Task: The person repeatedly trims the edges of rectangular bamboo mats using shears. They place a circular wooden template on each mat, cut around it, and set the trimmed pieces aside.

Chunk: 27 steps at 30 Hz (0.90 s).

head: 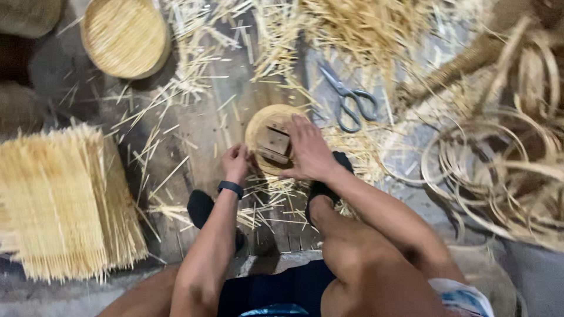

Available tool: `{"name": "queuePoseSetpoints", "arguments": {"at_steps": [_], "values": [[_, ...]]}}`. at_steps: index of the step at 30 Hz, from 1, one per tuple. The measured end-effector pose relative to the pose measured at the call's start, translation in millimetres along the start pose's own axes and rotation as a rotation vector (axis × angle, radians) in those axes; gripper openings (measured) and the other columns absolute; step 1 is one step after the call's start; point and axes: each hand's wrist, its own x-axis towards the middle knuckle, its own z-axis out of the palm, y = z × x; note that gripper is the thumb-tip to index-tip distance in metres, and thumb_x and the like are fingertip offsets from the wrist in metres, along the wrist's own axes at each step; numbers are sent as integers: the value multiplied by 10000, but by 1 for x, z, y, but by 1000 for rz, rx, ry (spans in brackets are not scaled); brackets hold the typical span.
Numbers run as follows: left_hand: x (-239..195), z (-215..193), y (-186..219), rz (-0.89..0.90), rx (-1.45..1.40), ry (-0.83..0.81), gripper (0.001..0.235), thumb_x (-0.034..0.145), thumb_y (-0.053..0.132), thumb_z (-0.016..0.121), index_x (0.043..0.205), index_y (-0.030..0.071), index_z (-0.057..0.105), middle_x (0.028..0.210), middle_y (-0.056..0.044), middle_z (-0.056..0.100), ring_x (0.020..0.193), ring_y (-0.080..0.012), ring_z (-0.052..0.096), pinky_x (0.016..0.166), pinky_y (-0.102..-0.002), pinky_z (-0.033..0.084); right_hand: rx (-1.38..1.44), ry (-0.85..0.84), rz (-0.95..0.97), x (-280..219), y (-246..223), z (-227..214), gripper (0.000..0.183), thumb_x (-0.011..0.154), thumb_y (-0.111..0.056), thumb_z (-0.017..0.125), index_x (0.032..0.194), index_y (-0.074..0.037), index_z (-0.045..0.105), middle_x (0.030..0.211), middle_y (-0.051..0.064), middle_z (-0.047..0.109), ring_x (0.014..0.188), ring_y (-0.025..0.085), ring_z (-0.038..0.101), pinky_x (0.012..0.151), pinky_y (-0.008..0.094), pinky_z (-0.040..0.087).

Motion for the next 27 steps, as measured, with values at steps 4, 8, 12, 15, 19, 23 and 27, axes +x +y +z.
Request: {"name": "queuePoseSetpoints", "arguments": {"at_steps": [4,8,12,15,19,23,27], "values": [[-30,-11,52,284,95,108,563,929,355,751,1362,28,601,1019,-59,741,873,-136,684,768,-289,571,-33,-272,210,42,-9,45,1254,618,-511,898,1599,-32,281,1404,234,457,1299,372,480,1101,517,417],[-61,-45,129,-14,-249,-9,576,948,431,655,1398,84,568,1111,-44,686,896,-120,675,754,-298,572,774,-60,277,36,12,49,1102,637,-416,882,1507,-9,340,1344,200,502,1238,348,512,1066,505,425],[-75,-31,164,-221,-649,-249,584,922,470,568,1345,67,584,1130,-50,734,925,-131,715,810,-311,576,1848,-197,507,25,33,57,830,850,-497,684,1495,-40,433,1346,137,600,1201,258,614,988,462,515],[-61,-17,152,11,-667,-264,466,980,321,649,1305,-13,639,1131,-52,740,963,-128,692,862,-298,565,1898,-4,506,22,45,69,703,975,-515,590,1424,24,547,1341,161,670,1208,235,655,1004,380,541],[-30,-1,118,164,-565,-195,323,1112,187,721,1274,-85,654,1103,-54,695,965,-134,609,862,-293,519,975,119,462,16,48,79,484,971,-346,674,1276,26,619,1107,121,746,1012,200,688,890,324,555],[-18,-26,121,381,-17,21,541,935,282,754,1380,1,628,1204,-99,712,1024,-165,658,887,-318,540,1015,117,493,19,49,94,367,1010,-285,672,1186,36,653,1004,114,746,885,182,686,783,326,561],[-19,-174,173,769,761,492,748,977,322,760,1588,21,450,1598,-225,475,1510,-397,406,1304,-513,298,1005,-24,700,-7,62,97,276,1002,-258,590,1042,13,556,818,104,693,620,229,699,511,358,550]]}}
